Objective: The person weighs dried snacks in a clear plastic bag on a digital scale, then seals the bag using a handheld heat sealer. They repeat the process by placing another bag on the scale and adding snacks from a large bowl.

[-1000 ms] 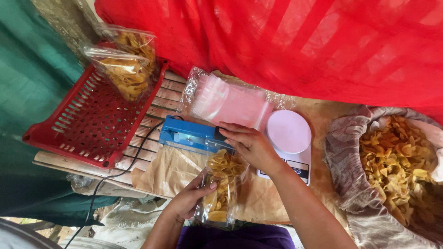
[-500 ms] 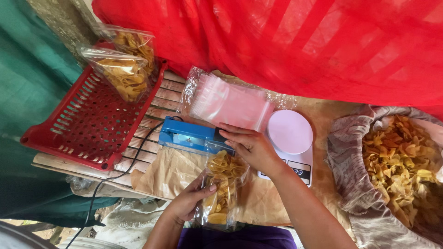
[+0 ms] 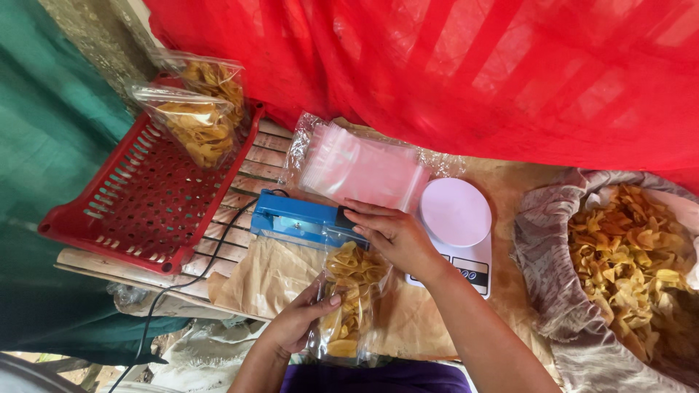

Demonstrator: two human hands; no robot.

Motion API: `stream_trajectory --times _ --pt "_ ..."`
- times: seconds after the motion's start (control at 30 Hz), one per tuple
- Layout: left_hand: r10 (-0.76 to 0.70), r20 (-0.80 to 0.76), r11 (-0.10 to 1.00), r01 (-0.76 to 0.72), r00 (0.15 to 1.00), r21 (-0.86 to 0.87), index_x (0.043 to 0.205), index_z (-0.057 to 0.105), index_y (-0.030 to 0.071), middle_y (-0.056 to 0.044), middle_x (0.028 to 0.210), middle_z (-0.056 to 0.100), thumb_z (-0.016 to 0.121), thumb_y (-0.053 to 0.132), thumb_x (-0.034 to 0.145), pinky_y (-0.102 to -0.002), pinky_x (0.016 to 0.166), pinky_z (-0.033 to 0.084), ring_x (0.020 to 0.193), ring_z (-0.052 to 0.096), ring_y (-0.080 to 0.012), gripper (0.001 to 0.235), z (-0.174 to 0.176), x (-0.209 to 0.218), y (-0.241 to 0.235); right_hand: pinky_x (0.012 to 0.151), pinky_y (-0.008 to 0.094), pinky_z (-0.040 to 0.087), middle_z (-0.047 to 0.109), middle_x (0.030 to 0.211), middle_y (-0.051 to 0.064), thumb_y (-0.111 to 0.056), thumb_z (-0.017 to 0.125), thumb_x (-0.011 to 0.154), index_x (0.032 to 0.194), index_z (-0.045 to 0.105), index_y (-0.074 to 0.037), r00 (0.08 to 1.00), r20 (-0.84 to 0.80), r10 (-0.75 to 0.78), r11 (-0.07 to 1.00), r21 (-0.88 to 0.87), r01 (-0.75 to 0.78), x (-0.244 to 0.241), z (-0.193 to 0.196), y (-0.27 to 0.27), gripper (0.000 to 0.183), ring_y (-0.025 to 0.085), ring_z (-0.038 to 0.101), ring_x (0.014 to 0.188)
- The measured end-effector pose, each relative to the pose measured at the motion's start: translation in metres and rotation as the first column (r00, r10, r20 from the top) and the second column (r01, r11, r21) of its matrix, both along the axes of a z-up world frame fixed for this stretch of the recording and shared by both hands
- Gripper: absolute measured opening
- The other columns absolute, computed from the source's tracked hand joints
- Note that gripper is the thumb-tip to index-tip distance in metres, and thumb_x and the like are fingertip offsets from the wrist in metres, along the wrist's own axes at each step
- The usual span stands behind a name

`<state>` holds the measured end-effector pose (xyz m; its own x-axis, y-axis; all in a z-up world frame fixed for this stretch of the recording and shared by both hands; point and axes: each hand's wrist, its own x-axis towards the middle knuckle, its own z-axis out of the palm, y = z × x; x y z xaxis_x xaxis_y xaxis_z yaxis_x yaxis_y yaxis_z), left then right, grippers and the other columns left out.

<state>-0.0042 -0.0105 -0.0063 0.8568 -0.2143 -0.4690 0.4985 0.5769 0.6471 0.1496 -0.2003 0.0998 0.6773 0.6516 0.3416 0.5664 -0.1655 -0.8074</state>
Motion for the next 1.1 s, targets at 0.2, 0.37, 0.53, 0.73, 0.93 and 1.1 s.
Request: stream_trajectory --times 0.2,0.37,0.53,0.73,0.93,1.1 --pt "-0.012 -0.012 1.0 0.011 1.0 -0.026 0.16 0.019 0.006 -0.016 0.146 0.056 0.071 0.013 0.086 -0.038 0.099 0.054 0.127 0.06 -0.0243 0.091 0.007 0.0 0.0 0.101 0.034 0.055 0.069 0.137 0.009 -0.011 0.068 0.096 0.129 0.07 -0.009 0.996 0.088 0.02 0.998 -0.057 -0.015 0.0 0.018 0.001 0.033 0.026 0.067 0.122" --pt "-0.011 -0.018 0.999 0.012 1.0 0.042 0.161 0.021 0.004 -0.016 0.148 0.056 0.073 0.012 0.088 -0.035 0.105 0.049 0.129 0.059 -0.0216 0.09 0.002 -0.003 0.001 0.102 0.034 0.054 0.07 0.135 0.008 -0.014 0.067 0.097 0.129 0.07 -0.01 0.999 0.043 0.008 0.993 -0.119 -0.003 -0.006 0.042 0.005 0.032 0.024 0.066 0.124" --pt "-0.287 0.209 0.951 0.253 0.935 0.176 0.163 0.02 0.003 -0.016 0.151 0.052 0.073 0.01 0.089 -0.033 0.111 0.044 0.131 0.056 -0.0195 0.092 0.016 -0.011 -0.009 0.103 0.032 0.051 0.068 0.135 0.008 -0.019 0.066 0.097 0.14 0.06 -0.011 0.994 -0.104 -0.022 0.999 -0.035 0.018 -0.005 0.057 0.007 0.044 0.021 0.065 0.122" --pt "-0.334 0.25 0.941 0.305 0.909 0.147 0.161 0.018 0.002 -0.01 0.159 0.043 0.074 0.006 0.088 -0.033 0.113 0.042 0.135 0.055 -0.0204 0.092 0.024 -0.015 -0.02 0.089 0.027 0.056 0.078 0.107 0.006 -0.031 0.062 0.099 0.123 0.071 -0.012 0.851 -0.492 -0.185 0.982 -0.13 0.138 -0.006 0.04 -0.024 0.032 0.013 0.072 0.103" --pt "-0.326 0.265 0.94 0.282 0.908 0.191 0.162 0.021 0.0 -0.013 0.157 0.046 0.075 0.006 0.087 -0.034 0.113 0.042 0.137 0.052 -0.0191 0.093 0.031 -0.01 -0.029 0.068 0.034 0.053 0.072 0.075 0.009 -0.03 0.074 0.093 0.099 0.078 -0.004 0.91 -0.332 -0.248 0.902 -0.423 0.091 -0.021 0.025 -0.045 0.027 0.019 0.064 0.07" --pt "-0.331 0.313 0.943 0.299 0.89 0.147 0.162 0.021 0.001 -0.009 0.157 0.046 0.075 0.008 0.088 -0.034 0.116 0.041 0.14 0.05 -0.0187 0.092 0.031 -0.011 -0.033 0.069 0.027 0.056 0.078 0.082 0.0 -0.021 0.067 0.094 0.101 0.077 -0.005 0.877 -0.431 -0.212 0.964 -0.239 0.116 -0.02 0.011 -0.064 0.02 0.009 0.07 0.073"
